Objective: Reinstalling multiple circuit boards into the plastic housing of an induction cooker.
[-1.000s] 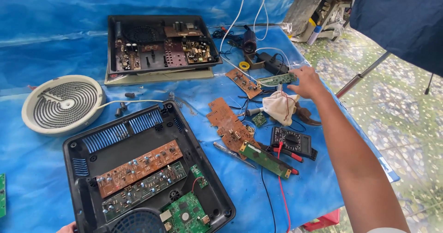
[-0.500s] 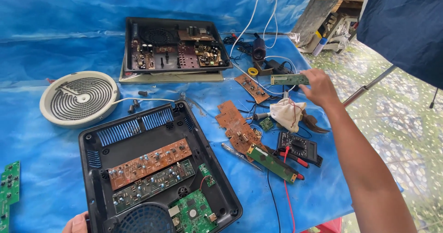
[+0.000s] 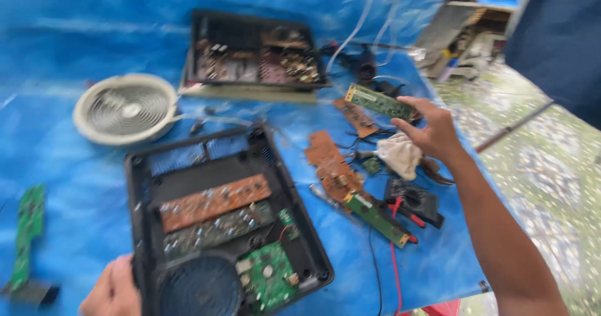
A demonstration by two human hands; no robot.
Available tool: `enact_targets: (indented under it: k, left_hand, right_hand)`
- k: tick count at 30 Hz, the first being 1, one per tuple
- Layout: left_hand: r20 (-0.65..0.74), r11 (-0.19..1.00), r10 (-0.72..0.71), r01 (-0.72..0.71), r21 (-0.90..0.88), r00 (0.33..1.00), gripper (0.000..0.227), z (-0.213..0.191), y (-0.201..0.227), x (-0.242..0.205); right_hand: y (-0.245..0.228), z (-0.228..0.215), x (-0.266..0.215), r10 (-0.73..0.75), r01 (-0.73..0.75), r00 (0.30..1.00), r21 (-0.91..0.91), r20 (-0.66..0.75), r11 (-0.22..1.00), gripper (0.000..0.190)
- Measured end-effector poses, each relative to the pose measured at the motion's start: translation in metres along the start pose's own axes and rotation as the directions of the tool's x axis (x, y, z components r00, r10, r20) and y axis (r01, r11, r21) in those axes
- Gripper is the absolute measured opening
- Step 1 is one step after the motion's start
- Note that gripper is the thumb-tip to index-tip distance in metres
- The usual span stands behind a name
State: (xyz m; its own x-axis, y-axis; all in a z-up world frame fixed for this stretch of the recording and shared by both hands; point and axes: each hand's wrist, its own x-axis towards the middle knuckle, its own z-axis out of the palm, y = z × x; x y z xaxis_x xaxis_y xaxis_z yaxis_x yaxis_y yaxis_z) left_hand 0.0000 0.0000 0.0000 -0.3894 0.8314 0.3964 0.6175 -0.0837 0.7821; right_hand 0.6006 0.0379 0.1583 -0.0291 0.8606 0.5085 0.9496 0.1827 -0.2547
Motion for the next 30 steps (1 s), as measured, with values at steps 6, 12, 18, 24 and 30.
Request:
enact_targets:
  k: [6,12,18,24,30]
  left_hand:
    - [0.234,0.98,-0.2,0.197,0.034,0.951,0.032,-0.026,0.019,0.013]
    - [0.267,0.962,-0.255,0.272,-0.027,0.929,0.037,-0.033,0.037,0.013]
    - [0.306,0.973,-0.179,0.214,-0.084,0.935,0.041,-0.035,0.035,0.013]
    - [0.293,0.982,-0.116,0.154,-0.109,0.949,0.041,-0.032,0.029,0.012]
    - [0.296,0.98,-0.12,0.16,-0.114,0.948,0.042,-0.033,0.029,0.011]
  right_hand:
    - [-0.109,0.031,0.027,-0.211,0.181,0.966,0.194,0.15,0.964,0.052]
    - [-0.188,0.11,0.058,-0.38,0.288,0.874,0.306,0.303,0.907,0.052]
    - [-0.246,0.179,0.081,-0.478,0.314,0.762,0.396,0.436,0.863,0.051]
    - [-0.282,0.197,0.087,-0.437,0.242,0.708,0.391,0.555,0.888,0.047]
    - [-0.284,0.206,0.091,-0.306,0.22,0.654,0.213,0.692,0.952,0.052]
